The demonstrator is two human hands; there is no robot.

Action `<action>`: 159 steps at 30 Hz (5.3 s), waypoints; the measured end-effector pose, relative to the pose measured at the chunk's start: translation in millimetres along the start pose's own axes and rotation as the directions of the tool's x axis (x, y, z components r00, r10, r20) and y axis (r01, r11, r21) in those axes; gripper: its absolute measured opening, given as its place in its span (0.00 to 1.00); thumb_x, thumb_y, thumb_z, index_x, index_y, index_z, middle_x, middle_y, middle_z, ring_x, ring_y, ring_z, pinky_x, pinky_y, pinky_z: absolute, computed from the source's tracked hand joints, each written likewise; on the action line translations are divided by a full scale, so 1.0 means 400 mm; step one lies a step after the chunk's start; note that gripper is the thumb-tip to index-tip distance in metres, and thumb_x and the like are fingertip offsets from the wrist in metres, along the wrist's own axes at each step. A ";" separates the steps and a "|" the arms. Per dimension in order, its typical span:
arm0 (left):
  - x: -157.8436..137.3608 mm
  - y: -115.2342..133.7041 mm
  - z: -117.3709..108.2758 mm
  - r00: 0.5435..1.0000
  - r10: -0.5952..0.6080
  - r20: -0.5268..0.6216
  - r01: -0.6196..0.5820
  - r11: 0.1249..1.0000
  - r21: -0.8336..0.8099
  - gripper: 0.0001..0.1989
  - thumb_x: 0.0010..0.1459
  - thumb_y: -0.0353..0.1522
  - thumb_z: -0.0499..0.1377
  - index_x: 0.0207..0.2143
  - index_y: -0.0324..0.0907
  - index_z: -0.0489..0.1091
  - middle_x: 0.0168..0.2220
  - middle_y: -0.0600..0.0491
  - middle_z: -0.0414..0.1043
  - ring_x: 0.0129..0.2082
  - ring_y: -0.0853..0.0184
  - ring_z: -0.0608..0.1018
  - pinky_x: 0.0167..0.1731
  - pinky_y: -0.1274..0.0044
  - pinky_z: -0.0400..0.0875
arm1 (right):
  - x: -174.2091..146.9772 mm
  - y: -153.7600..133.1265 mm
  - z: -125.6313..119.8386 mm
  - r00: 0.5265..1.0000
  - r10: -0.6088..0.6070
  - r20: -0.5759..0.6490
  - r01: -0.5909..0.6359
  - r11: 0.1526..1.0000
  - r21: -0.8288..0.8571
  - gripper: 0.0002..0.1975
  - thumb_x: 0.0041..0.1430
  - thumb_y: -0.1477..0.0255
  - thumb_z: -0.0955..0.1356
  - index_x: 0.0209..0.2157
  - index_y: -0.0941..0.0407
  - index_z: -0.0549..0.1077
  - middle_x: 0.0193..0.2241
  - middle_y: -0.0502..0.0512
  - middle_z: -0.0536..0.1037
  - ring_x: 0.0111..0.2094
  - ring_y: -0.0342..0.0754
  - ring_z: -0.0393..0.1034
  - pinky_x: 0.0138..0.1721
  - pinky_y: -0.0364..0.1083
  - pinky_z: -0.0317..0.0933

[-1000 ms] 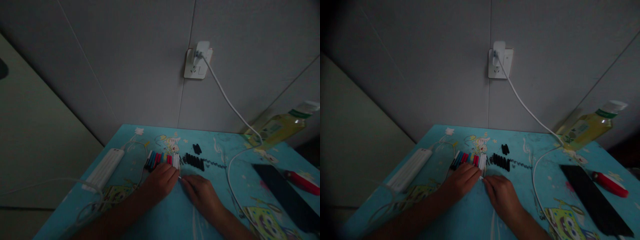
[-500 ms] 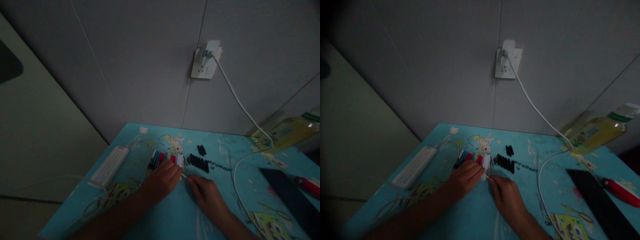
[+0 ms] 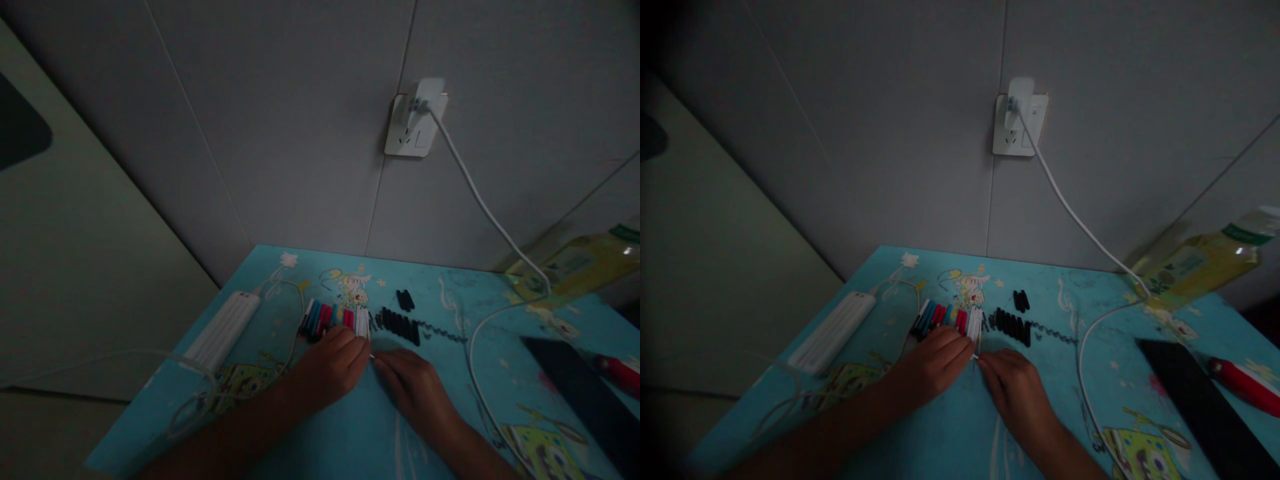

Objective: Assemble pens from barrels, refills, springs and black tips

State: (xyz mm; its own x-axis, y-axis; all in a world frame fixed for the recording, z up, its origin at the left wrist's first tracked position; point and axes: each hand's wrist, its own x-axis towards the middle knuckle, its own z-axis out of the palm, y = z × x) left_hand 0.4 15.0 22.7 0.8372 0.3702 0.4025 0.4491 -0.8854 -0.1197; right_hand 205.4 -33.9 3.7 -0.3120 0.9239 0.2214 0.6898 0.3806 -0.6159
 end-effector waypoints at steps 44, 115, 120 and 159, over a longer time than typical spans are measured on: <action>0.008 0.006 0.003 0.574 -0.799 0.182 0.285 -0.014 -0.959 0.09 0.64 0.38 0.58 0.39 0.41 0.73 0.34 0.54 0.75 0.26 0.72 0.73 0.29 0.79 0.68 | 0.010 -0.034 -0.021 0.990 0.137 -0.013 -0.125 0.932 0.339 0.14 0.68 0.70 0.61 0.47 0.54 0.76 0.40 0.55 0.79 0.41 0.50 0.74 0.45 0.47 0.66; -0.017 0.048 -0.022 0.866 -0.388 -0.316 0.039 0.683 -0.730 0.13 0.62 0.26 0.59 0.49 0.41 0.72 0.39 0.49 0.71 0.38 0.67 0.75 0.38 0.75 0.74 | 0.013 -0.066 0.018 0.915 0.264 0.305 -0.344 0.117 0.932 0.11 0.61 0.65 0.71 0.36 0.60 0.77 0.24 0.48 0.68 0.22 0.37 0.54 0.24 0.39 0.49; -0.016 0.056 -0.030 0.868 -0.360 -0.341 0.026 0.719 -0.694 0.12 0.64 0.28 0.58 0.50 0.42 0.72 0.38 0.49 0.72 0.36 0.67 0.76 0.36 0.75 0.75 | 0.014 -0.069 0.024 0.929 0.142 0.343 -0.363 0.159 0.918 0.14 0.63 0.63 0.69 0.33 0.61 0.77 0.22 0.48 0.67 0.23 0.39 0.56 0.26 0.41 0.50; -0.003 0.047 -0.049 0.732 -0.641 -0.229 0.164 0.492 -0.855 0.08 0.62 0.31 0.61 0.43 0.41 0.76 0.37 0.50 0.72 0.34 0.69 0.75 0.36 0.77 0.73 | 0.006 -0.060 -0.002 0.946 0.202 0.252 -0.313 0.387 0.867 0.13 0.66 0.64 0.66 0.43 0.57 0.78 0.26 0.53 0.76 0.29 0.47 0.68 0.35 0.48 0.61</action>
State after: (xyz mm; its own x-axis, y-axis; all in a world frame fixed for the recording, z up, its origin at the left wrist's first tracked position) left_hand 1.9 -7.6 37.7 0.2538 0.7747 0.5792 0.0912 -0.6153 0.7830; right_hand 188.4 -40.8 19.6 -0.3206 0.9413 -0.1054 -0.2016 -0.1765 -0.9634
